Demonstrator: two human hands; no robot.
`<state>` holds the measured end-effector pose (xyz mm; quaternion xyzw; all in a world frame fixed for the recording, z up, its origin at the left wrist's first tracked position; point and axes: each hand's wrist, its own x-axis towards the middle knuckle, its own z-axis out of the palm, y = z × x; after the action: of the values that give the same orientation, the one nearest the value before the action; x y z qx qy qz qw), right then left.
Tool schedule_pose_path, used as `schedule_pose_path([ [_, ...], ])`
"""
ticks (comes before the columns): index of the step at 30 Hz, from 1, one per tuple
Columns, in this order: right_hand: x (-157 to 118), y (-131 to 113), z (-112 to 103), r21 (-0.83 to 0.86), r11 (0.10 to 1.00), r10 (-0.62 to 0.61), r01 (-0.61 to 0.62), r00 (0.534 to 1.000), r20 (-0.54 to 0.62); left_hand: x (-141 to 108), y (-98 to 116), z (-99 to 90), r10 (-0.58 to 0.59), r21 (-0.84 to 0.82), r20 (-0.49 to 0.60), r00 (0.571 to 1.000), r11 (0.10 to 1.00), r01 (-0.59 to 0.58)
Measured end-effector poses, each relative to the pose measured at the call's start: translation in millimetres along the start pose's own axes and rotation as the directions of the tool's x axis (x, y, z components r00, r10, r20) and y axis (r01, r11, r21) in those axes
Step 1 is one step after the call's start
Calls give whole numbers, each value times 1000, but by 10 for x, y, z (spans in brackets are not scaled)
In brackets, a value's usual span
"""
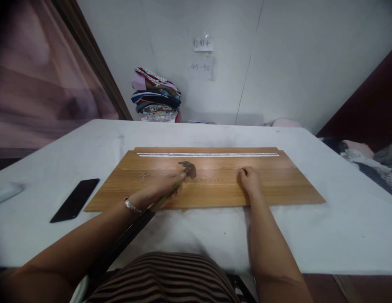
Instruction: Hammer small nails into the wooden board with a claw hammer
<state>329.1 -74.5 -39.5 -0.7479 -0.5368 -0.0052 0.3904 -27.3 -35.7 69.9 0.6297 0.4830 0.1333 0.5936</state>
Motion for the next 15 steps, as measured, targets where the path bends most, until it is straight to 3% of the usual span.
schedule_pose_path([
  [8,7,-8,-10,-1,1000,-6,6,1000,-5,15,-73,23,-59,-30,4,998,998,59],
  [15,2,0,-4,-6,1000,-7,7,1000,-7,46,-69,-3,-14,-9,4,1000,1000,14],
])
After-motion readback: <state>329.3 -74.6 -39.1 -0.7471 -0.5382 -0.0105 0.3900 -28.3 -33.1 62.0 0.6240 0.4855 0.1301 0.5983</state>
